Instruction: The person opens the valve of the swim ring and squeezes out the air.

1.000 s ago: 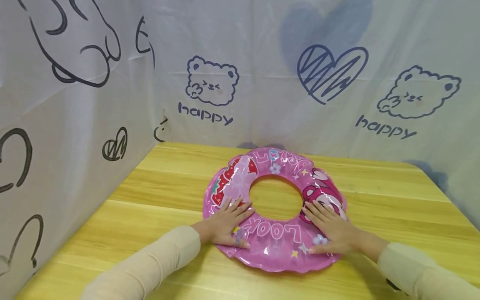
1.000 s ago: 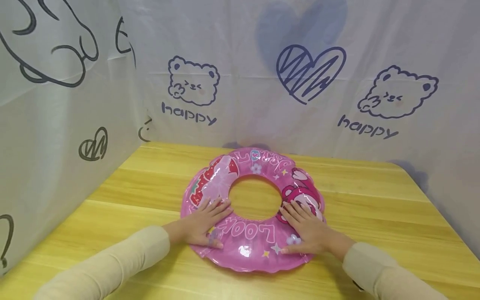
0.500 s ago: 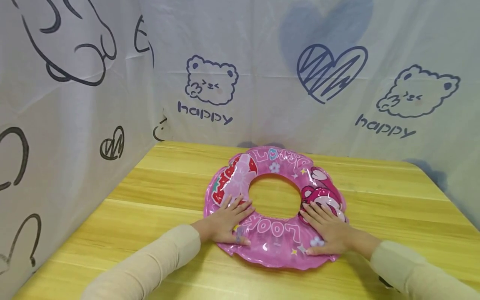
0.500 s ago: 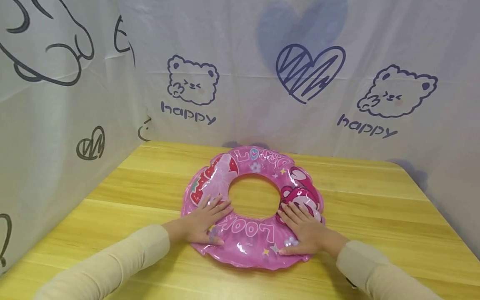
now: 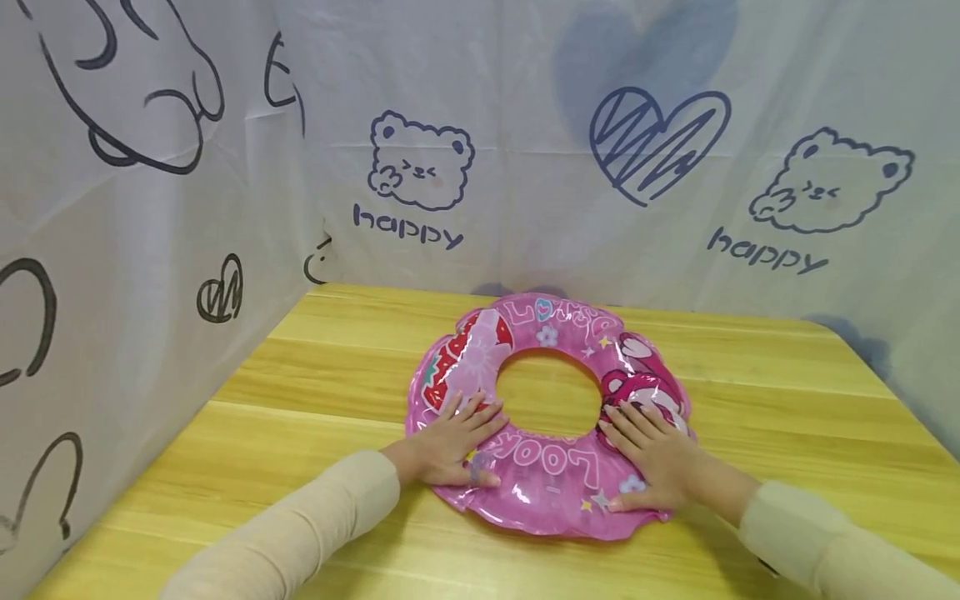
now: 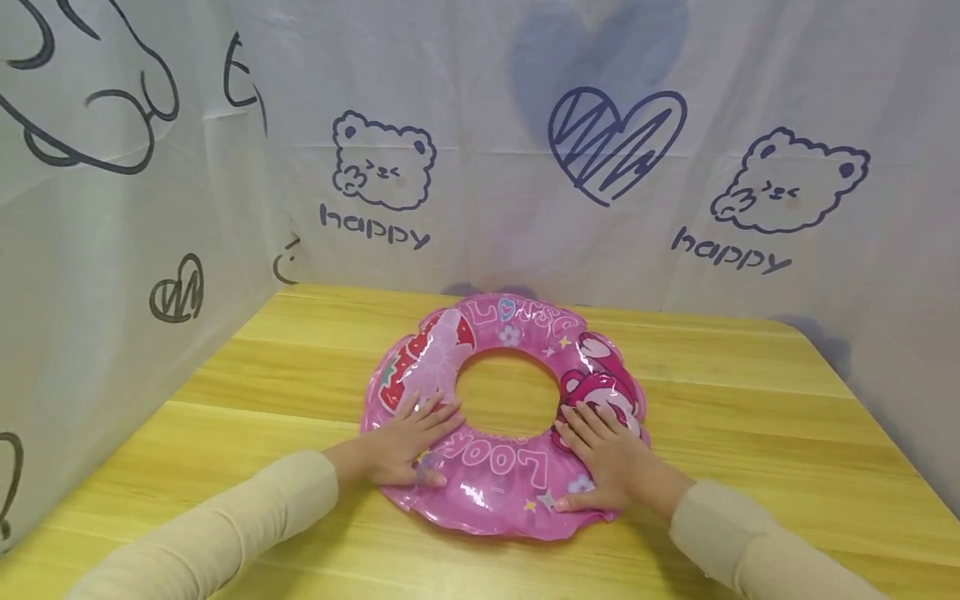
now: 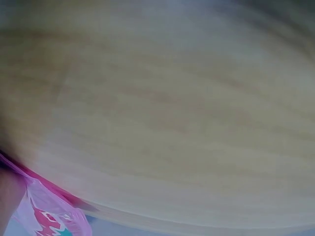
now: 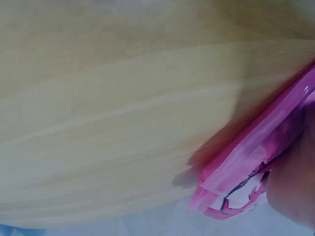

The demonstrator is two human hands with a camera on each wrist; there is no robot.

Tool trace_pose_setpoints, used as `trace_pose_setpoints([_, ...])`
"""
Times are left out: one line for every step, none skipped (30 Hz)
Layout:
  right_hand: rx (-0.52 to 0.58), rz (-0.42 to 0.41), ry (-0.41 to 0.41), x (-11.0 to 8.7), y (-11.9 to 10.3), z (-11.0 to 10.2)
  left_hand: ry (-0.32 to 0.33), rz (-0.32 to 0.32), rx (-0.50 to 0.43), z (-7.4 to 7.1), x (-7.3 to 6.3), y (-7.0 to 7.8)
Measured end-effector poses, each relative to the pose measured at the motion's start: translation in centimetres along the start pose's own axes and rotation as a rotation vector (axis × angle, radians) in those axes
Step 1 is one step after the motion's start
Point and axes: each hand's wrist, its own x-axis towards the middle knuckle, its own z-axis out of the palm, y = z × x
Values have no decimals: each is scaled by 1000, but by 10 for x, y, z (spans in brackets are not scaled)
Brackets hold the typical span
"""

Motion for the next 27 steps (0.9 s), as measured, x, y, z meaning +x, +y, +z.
trace_pose_setpoints([-38, -16, 40, 0, 0, 1, -1, -2, 3, 0, 0, 0])
trace_pose_setpoints([-83, -32, 82, -1, 0, 2, -4, -6, 10, 0, -1, 0])
trace_pose_setpoints([-128, -46, 127, -1, 1, 3, 1, -6, 13, 0, -1, 0])
trace_pose_setpoints([-160, -56, 163, -1, 1, 4, -1, -10, 14, 0, -1, 0])
trace_pose_setpoints([-188, -67, 200, -1, 2, 4, -2, -13, 14, 0, -1, 0])
trace_pose_setpoints([-211, -71, 225, -1, 2, 5, -4, -16, 13, 0, -1, 1])
trace_pose_setpoints([-228, -79, 251, -1, 3, 4, -5, -18, 11, -1, -1, 1])
trace_pose_setpoints([-242, -88, 275, -1, 3, 4, -5, -18, 8, -1, -1, 1])
trace_pose_setpoints([-245, -99, 298, 0, 4, 2, -5, -18, 5, -1, -1, 1])
trace_pose_setpoints([-243, -111, 318, 0, 4, 1, -6, -17, 5, -1, -1, 1])
trace_pose_setpoints([-229, -122, 330, 0, 4, -1, -2, -11, 8, -1, -1, 1])
trace_pose_setpoints([-205, -136, 335, 1, 3, -4, 4, -4, 11, -1, -1, 0])
trace_pose_setpoints([-155, -142, 329, 1, 1, -6, 9, 2, 17, 0, -1, 0])
trace_pose_setpoints([-87, -140, 311, 1, -1, -9, 16, 9, 18, 0, -1, -1])
trace_pose_setpoints([-16, -130, 289, 1, -4, -11, 23, 17, 22, 1, 0, -2])
trace_pose_setpoints([70, -107, 255, 1, -8, -13, 29, 24, 22, 1, 0, -2])
trace_pose_setpoints([151, -74, 223, 2, -13, -15, 27, 25, 22, 1, 0, -2])
trace_pose_setpoints([222, -40, 200, 3, -18, -16, 29, 28, 22, 1, 0, -2])
trace_pose_setpoints([296, 3, 173, 4, -23, -17, 27, 27, 25, 1, 0, -3])
trace_pose_setpoints([348, 36, 153, 5, -27, -17, 26, 26, 21, 1, 0, -3])
trace_pose_setpoints([379, 60, 141, 7, -31, -17, 22, 24, 23, 1, 1, -3])
trace_pose_setpoints([404, 82, 125, 9, -34, -16, 20, 21, 20, 1, 1, -3])
trace_pose_setpoints([411, 93, 112, 11, -37, -14, 14, 16, 21, 1, 1, -2])
trace_pose_setpoints([418, 98, 98, 12, -38, -12, 13, 13, 22, 2, 1, -3])
trace_pose_setpoints([431, 106, 79, 13, -40, -10, 6, 7, 23, 2, 1, -3])
trace_pose_setpoints([433, 107, 61, 14, -40, -8, 3, 3, 21, 2, 1, -3])
trace_pose_setpoints([433, 103, 53, 15, -41, -6, 0, 1, 24, 2, 0, -2])
